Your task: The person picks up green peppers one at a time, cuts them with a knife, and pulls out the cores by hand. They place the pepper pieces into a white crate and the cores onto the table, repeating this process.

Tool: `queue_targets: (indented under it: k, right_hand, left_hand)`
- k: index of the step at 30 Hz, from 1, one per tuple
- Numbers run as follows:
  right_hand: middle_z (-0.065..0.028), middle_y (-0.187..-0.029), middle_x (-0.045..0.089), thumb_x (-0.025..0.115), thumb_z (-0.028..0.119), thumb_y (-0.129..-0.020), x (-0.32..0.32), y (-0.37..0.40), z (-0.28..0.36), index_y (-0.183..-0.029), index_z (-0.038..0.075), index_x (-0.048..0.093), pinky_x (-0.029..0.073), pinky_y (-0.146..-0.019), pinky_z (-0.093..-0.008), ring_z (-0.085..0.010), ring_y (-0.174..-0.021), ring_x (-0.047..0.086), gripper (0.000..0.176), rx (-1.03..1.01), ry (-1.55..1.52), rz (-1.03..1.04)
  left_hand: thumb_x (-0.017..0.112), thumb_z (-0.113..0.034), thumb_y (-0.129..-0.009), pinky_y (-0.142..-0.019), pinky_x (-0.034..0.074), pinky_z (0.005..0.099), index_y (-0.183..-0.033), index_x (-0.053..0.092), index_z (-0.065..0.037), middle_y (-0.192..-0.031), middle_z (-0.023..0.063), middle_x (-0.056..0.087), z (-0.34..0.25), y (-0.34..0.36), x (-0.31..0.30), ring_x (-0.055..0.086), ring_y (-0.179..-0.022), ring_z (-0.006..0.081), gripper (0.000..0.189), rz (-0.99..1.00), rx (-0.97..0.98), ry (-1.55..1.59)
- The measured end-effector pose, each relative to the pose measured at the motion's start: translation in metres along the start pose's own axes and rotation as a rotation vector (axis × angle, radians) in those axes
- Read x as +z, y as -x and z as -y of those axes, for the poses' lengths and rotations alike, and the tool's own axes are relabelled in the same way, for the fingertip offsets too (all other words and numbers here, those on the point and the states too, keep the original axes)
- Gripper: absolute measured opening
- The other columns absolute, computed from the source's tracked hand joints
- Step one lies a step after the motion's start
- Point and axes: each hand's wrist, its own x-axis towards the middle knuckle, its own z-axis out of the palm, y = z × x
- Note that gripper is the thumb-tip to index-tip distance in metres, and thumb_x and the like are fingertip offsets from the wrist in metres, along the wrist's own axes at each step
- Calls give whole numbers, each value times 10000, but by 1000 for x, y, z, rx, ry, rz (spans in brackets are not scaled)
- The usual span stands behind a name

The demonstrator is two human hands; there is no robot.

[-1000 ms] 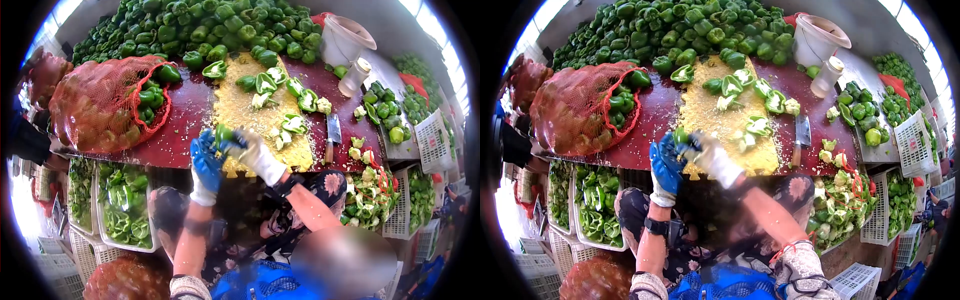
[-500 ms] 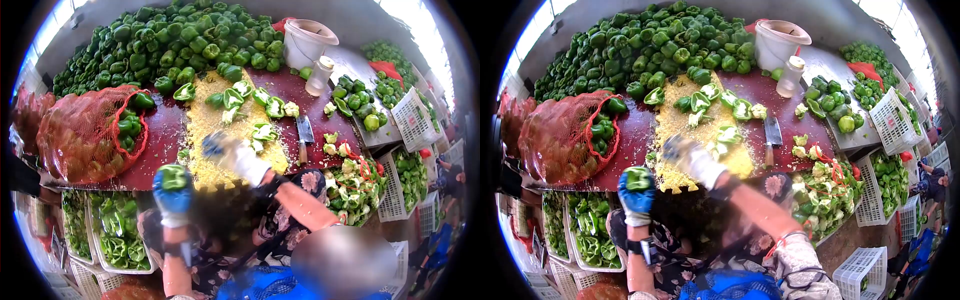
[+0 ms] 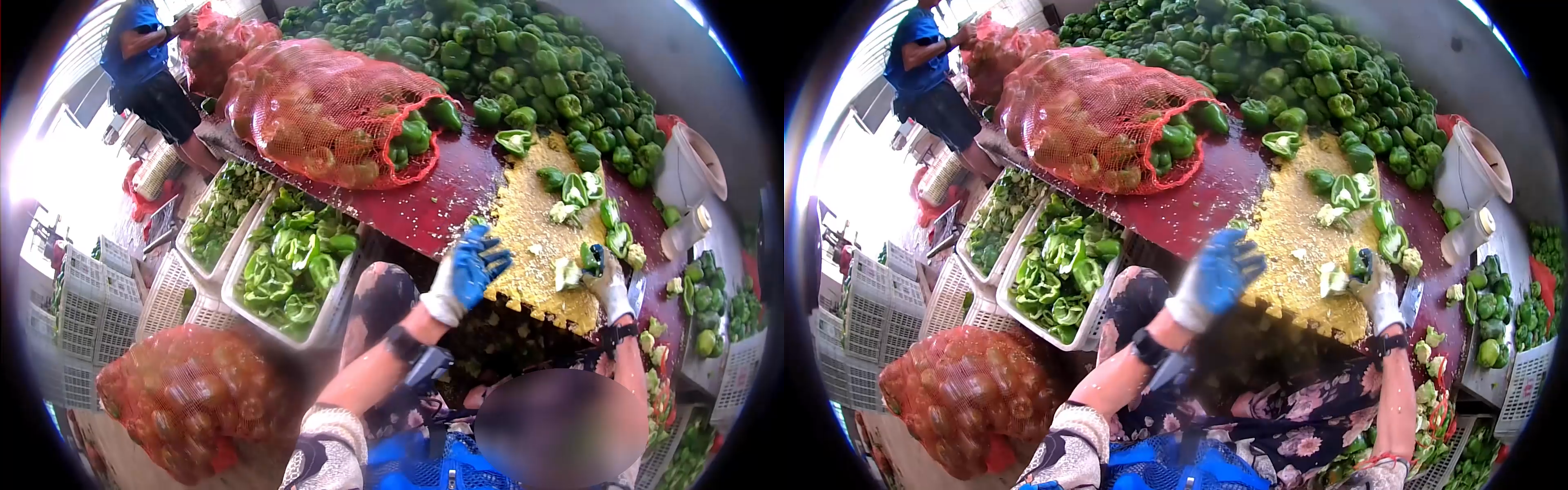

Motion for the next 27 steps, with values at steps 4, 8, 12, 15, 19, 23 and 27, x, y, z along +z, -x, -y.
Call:
queue_targets:
  k: [4,8,12,15,19,23,27]
  right_hand:
    - [-100,-1018,648,745,199,-789,-35,25,102,-1323,44,481,533,-791,-320,-195,-874,632,615,11,-700,69]
    - [-185,-1105,634,765,241,-768,-5,46,154,-1396,30,422,515,-875,-398,-322,-969,637,746,-173,-397,-134]
    - [-174,-1095,645,684,298,-806,-17,39,176,-1311,27,494,534,-845,-385,-293,-947,657,604,-227,-809,312]
    - [-96,-1062,670,670,157,-845,-29,44,174,-1289,54,523,548,-748,-300,-173,-908,647,479,-210,-1139,504]
    - [-65,-1126,656,724,120,-810,-39,47,179,-1309,36,519,486,-924,-315,-146,-1042,586,545,-212,-823,434]
    - [-152,-1125,666,730,190,-841,27,56,174,-1318,67,519,518,-881,-348,-233,-1014,645,536,-351,-1117,194]
    - [-207,-1220,605,714,317,-850,41,63,164,-1387,83,453,486,-942,-411,-340,-1141,594,641,-367,-954,185]
  left_hand:
    - [591,-355,-947,-968,459,439,-1332,457,-154,-1238,38,505,44,-22,-6,517,-1114,231,455,-31,-142,-354]
    - [628,-295,-958,-852,493,332,-1354,447,-215,-1156,12,565,64,-33,3,563,-1015,134,443,-69,50,-534]
    - [595,-162,-968,-852,498,301,-1332,467,-101,-1094,43,597,48,-35,-35,588,-966,143,391,8,119,-288]
    - [610,-170,-935,-918,484,335,-1355,453,-65,-1164,82,598,31,-17,-34,597,-1039,180,461,252,394,-883]
    - [554,-230,-973,-846,509,299,-1369,454,-23,-1074,74,629,25,-14,-29,629,-948,170,457,239,273,-1078]
    - [456,-363,-1009,-702,530,306,-1398,425,20,-841,53,618,27,-8,-9,631,-754,168,547,171,112,-710]
    - [698,-302,-849,-698,527,244,-1415,399,24,-844,32,624,22,-2,-7,635,-763,122,718,223,102,-931]
